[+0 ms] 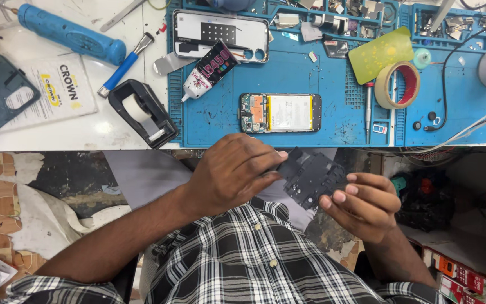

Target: The person handles a disassembled smartphone, peels off a protective film from the battery, and places a black component over the battery area. They then use a screwdriver to fasten screws around the component on the phone's internal chassis.

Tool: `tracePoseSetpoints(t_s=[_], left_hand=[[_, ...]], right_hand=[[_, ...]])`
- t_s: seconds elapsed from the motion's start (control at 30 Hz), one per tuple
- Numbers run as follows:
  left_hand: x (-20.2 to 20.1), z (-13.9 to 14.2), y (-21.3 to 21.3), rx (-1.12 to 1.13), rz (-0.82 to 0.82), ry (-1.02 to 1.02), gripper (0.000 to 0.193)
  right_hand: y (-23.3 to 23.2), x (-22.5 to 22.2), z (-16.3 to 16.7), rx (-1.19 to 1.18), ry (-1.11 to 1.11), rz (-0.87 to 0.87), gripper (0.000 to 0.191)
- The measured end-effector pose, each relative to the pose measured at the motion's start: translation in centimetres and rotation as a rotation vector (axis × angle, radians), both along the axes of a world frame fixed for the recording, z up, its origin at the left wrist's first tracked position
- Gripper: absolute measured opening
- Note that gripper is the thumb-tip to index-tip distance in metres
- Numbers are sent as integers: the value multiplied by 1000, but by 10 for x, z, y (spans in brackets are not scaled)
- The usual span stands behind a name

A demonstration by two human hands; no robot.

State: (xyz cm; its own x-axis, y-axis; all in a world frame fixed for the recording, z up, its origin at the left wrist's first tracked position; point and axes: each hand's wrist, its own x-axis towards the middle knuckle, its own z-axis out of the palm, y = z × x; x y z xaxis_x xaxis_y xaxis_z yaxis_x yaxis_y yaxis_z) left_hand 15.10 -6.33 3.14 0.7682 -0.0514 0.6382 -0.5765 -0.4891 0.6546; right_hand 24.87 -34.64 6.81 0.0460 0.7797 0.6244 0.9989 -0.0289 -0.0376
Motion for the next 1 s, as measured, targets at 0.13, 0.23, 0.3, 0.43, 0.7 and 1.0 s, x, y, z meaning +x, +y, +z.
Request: tracePoseSetpoints(t_s=[0.13, 0.23, 0.3, 0.43, 0.7, 1.0], left_hand=[[-4, 5, -2, -4, -28, -25, 52], [-6, 6, 0, 10, -23, -57, 46], [-8, 5, 1, 16, -13, -83, 42], [-9, 2, -1, 25, 46, -145, 37], [-10, -5, -4, -11, 128, -131, 35], [-7, -7, -4, -2, 125, -59, 35]], right_hand=[[2, -7, -4, 15, 28, 10, 20], [2, -8, -4, 42, 10, 39, 18], [4, -8, -5, 29, 96, 45, 19], [23, -12, -28, 306, 335, 12, 37], [43, -53, -66, 292, 1534, -97, 50], [39, -49, -69, 421, 1785, -111, 42]])
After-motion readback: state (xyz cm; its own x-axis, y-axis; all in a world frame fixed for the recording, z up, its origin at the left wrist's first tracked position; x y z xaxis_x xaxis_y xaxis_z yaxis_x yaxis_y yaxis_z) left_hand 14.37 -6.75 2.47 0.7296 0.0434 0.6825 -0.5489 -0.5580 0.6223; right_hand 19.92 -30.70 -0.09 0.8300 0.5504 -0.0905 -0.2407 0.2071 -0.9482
